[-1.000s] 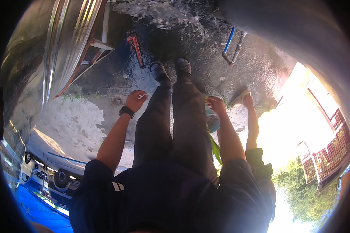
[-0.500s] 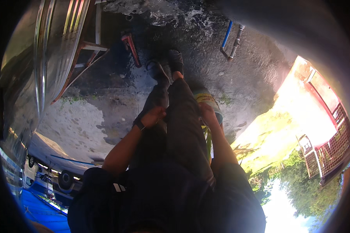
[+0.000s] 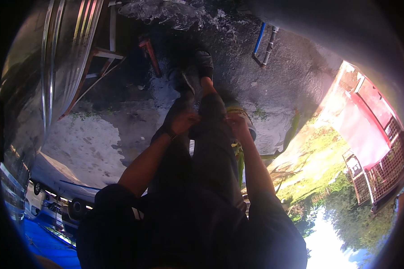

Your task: The person uses a pipe wrench to tighten a fitting on a water pipe connected to a large metal tank. Water leaks from the joint during the process. The person then uses a screwdriver to adjust a valve on the pipe.

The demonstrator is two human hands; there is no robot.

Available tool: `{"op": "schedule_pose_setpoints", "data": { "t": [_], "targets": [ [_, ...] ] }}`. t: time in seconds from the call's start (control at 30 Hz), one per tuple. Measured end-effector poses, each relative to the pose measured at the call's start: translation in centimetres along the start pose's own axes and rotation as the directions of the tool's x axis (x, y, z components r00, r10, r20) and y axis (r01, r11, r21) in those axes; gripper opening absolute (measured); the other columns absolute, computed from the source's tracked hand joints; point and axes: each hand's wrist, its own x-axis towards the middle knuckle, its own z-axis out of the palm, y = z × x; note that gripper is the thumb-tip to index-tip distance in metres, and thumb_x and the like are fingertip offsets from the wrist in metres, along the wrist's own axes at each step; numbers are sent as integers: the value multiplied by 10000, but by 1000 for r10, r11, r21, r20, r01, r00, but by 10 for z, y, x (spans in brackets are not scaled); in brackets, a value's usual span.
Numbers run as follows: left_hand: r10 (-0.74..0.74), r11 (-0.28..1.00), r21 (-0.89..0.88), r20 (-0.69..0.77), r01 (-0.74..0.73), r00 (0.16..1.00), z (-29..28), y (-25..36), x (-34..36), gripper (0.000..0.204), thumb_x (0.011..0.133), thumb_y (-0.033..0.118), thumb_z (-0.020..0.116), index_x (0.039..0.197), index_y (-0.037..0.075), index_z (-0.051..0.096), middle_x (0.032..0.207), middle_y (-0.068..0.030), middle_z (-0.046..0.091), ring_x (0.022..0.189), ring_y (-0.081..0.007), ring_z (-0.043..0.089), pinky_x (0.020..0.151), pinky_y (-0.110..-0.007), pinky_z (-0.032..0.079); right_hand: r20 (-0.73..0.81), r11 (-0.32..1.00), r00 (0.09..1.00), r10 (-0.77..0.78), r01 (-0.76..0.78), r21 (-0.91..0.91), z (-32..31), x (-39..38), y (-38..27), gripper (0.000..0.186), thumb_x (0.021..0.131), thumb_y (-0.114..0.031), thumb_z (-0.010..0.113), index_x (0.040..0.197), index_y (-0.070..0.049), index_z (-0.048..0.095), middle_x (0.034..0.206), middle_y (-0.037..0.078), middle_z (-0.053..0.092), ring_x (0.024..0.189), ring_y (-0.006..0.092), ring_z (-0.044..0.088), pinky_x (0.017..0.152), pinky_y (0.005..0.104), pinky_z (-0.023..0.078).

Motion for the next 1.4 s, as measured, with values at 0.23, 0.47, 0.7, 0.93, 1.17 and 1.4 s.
{"op": "schedule_pose_setpoints", "data": {
  "t": [0.23, 0.47, 0.7, 0.93, 1.17, 1.4],
  "targets": [
    [-15, 1000, 2, 24, 15, 1000, 28, -11, -17, 327, 1009, 282, 656, 1216, 29, 671, 1085, -145, 722, 1026, -280, 701, 919, -384, 524, -38, 993, 996, 85, -82, 86, -1, -16, 2, 235, 960, -197, 625, 1088, -28, 724, 992, 154, 741, 979, 268, 705, 871, 381, 518],
    [-31, 991, 128, -76, 40, 997, 42, 29, -26, 367, 1028, 296, 634, 1288, 38, 623, 1005, -97, 708, 941, -242, 695, 856, -386, 531, -72, 968, 977, 199, -207, -141, -39, 4, 6, 338, 995, -318, 623, 1144, -31, 723, 1021, 178, 752, 969, 290, 726, 844, 392, 550],
    [-79, 997, -52, -579, 59, 811, -96, -25, -5, 331, 1016, 260, 663, 1279, 59, 674, 1043, -42, 714, 967, -139, 660, 892, -293, 516, -93, 891, 995, -19, -25, -453, -33, 158, -10, 240, 910, -264, 683, 1042, -80, 764, 937, 157, 774, 937, 331, 753, 831, 425, 576],
    [-205, 978, -51, -448, 205, 870, -67, -124, -54, 359, 1030, 118, 531, 1369, 41, 625, 1291, -112, 700, 1203, -183, 654, 1004, -317, 517, 322, 945, 942, -90, 184, -272, 122, 129, -30, 237, 943, -215, 604, 1064, -90, 766, 1017, 194, 760, 990, 389, 730, 905, 430, 565],
    [-295, 914, -402, -578, 50, 761, -26, -105, -90, 520, 1121, 432, 408, 1360, 6, 589, 1289, -130, 677, 1174, -217, 638, 1039, -341, 480, 285, 961, 951, 118, -182, 208, 106, 108, -61, 235, 966, -234, 605, 1053, -64, 741, 1019, 180, 758, 914, 279, 728, 811, 397, 548],
    [-251, 496, -857, -299, -143, 921, 63, -17, -198, 529, 1101, 438, 449, 1419, 26, 547, 1375, -111, 646, 1269, -261, 616, 1088, -401, 477, 688, 947, 716, -122, -123, 296, 13, 17, -91, 260, 958, -282, 647, 1004, -33, 705, 817, 113, 684, 847, 231, 673, 786, 374, 517]
  ]
}}
